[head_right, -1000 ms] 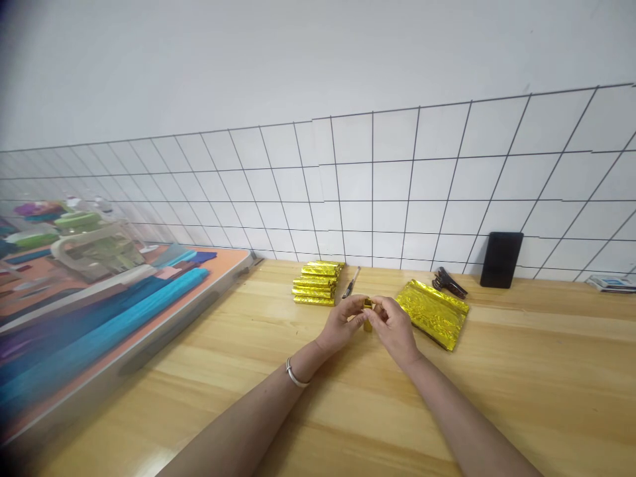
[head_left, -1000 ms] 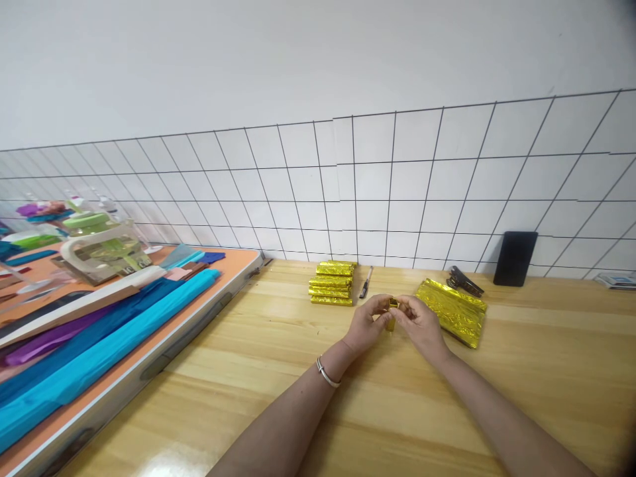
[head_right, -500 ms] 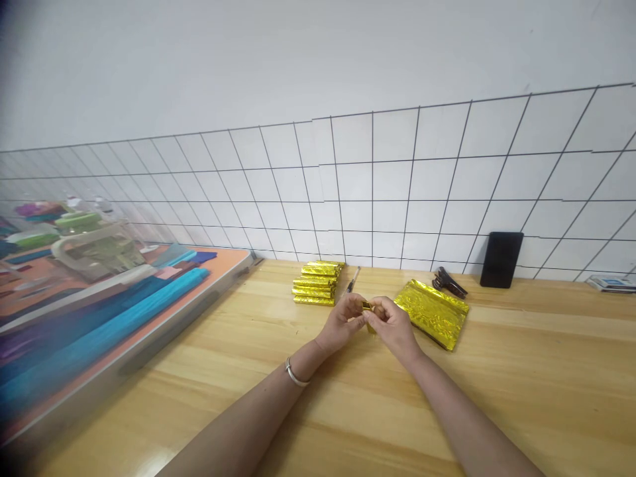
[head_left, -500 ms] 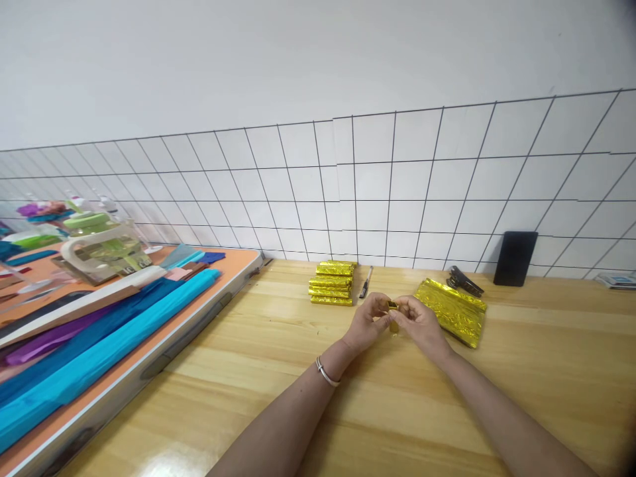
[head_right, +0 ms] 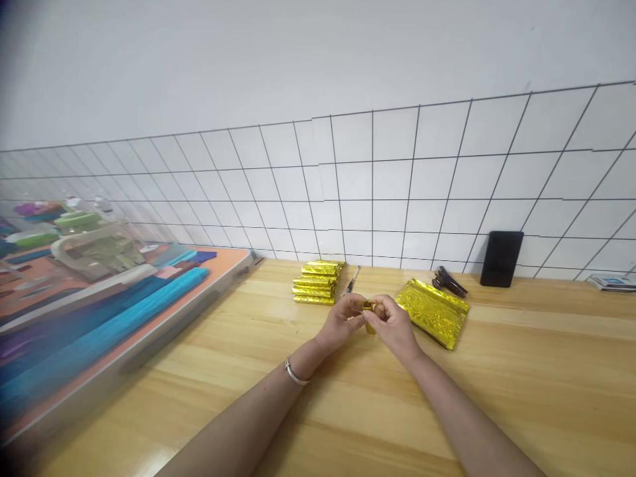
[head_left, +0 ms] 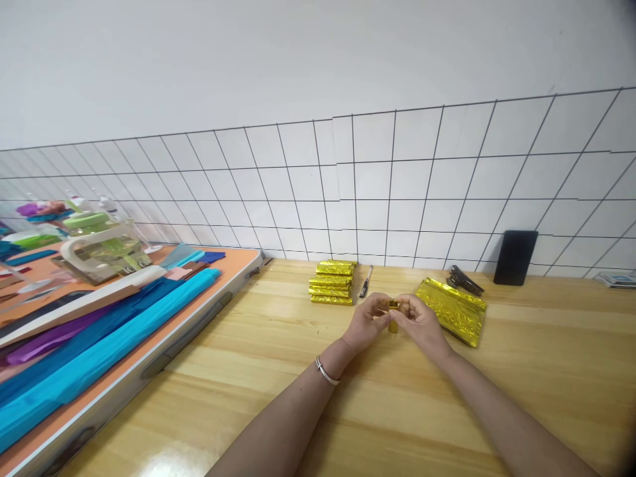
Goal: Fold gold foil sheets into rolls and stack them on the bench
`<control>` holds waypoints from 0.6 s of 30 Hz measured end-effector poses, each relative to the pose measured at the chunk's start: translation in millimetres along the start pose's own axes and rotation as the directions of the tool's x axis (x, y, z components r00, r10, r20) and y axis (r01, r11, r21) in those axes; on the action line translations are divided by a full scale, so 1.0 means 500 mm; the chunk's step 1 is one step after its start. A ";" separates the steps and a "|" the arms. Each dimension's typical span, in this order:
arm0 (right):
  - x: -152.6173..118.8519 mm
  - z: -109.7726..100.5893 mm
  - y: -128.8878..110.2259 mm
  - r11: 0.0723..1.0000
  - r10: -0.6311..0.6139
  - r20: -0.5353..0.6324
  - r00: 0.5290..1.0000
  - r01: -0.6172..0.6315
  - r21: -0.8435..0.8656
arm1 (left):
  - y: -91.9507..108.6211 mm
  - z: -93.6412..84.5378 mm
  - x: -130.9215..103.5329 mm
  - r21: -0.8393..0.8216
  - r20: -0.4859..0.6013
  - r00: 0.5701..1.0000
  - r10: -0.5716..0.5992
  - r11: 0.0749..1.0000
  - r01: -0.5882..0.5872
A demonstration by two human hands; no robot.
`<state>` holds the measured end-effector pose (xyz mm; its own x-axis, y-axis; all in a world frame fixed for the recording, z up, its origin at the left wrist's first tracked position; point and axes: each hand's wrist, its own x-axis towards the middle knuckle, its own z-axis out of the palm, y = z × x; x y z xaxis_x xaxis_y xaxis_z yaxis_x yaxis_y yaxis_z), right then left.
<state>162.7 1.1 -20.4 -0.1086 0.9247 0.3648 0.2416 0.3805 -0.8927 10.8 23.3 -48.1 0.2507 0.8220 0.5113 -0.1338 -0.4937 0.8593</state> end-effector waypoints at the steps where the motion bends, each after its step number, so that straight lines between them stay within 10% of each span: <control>1: 0.000 0.000 -0.001 1.000 -0.001 -0.005 1.000 0.001 -0.005 | 0.000 0.000 0.000 0.000 0.002 1.000 0.003 1.000 -0.003; 18: 0.023 -0.046 -0.026 0.996 0.039 0.143 0.989 -0.027 -0.088 | 0.022 0.001 0.002 0.079 0.012 0.999 0.039 0.996 -0.039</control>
<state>180.3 7.0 1.4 -0.2355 0.9282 0.2880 0.3286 0.3550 -0.8752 10.2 18.7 -38.0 0.2564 0.7990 0.5440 -0.0674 -0.5467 0.8346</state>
